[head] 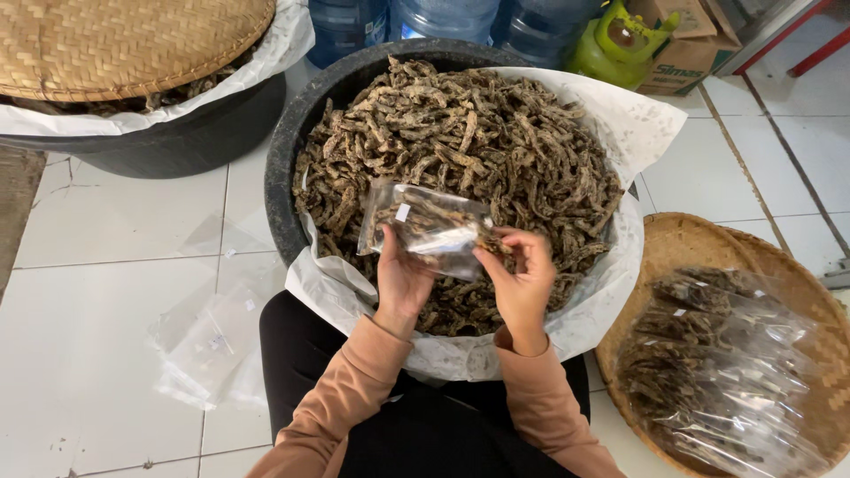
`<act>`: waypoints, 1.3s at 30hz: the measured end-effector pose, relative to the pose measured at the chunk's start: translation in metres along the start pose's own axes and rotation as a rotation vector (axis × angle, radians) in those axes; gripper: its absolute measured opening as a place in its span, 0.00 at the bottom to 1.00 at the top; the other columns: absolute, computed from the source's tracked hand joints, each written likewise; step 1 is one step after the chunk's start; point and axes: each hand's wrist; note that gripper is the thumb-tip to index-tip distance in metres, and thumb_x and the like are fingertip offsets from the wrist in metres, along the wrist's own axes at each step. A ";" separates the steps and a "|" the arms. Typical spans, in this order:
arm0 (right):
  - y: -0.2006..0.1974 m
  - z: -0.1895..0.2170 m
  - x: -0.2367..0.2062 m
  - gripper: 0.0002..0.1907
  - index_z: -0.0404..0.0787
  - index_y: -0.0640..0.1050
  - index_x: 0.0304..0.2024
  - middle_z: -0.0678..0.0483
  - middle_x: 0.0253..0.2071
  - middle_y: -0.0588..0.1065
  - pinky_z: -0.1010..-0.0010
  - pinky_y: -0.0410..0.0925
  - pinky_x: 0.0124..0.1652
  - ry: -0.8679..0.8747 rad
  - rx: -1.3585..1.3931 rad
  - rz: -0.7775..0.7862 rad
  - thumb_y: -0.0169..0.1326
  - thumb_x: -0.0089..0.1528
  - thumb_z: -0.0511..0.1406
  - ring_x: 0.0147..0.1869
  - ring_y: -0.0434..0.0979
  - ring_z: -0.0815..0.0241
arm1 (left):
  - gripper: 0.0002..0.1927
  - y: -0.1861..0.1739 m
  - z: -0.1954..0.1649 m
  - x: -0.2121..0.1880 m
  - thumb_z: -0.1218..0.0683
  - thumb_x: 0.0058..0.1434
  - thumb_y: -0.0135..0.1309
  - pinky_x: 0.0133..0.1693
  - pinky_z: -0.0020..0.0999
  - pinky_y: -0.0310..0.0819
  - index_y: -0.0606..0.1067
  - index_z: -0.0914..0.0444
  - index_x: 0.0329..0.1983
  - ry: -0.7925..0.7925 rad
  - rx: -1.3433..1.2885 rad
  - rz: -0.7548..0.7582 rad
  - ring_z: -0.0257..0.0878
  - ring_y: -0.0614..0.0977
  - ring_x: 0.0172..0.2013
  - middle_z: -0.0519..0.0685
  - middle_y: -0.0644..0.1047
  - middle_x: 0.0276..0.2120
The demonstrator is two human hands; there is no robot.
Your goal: The person sits on the floor and packs dried food items by hand from a large basin into small clear plastic bags, pressing the items in and placing filled bags into a woven basket beside them. They open new bags and repeat the filling process one bag at a time.
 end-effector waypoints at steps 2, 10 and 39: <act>0.012 -0.006 -0.001 0.17 0.33 0.73 0.49 0.48 0.54 0.75 0.72 0.76 0.50 0.027 0.012 -0.001 0.65 0.61 0.23 0.53 0.79 0.61 | 0.26 0.005 0.000 -0.001 0.38 0.72 0.38 0.60 0.59 0.68 0.71 0.59 0.60 -0.023 0.070 -0.027 0.48 0.78 0.56 0.50 0.78 0.54; 0.015 -0.022 0.004 0.16 0.34 0.78 0.50 0.48 0.49 0.79 0.69 0.74 0.41 -0.120 -0.568 0.204 0.67 0.62 0.30 0.46 0.82 0.56 | 0.25 -0.012 -0.008 0.009 0.38 0.74 0.40 0.59 0.53 0.69 0.72 0.60 0.59 0.007 0.095 0.061 0.47 0.78 0.54 0.51 0.78 0.53; -0.084 -0.097 0.010 0.11 0.34 0.80 0.46 0.46 0.38 0.82 0.67 0.72 0.37 0.274 -0.550 0.171 0.62 0.61 0.26 0.39 0.82 0.51 | 0.24 -0.036 -0.007 0.036 0.44 0.73 0.43 0.66 0.53 0.66 0.69 0.63 0.63 0.003 -0.124 -0.158 0.51 0.75 0.60 0.55 0.73 0.59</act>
Point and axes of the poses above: each hand's wrist, its own x-axis towards the middle knuckle, its own y-axis out of the palm, z = x × y
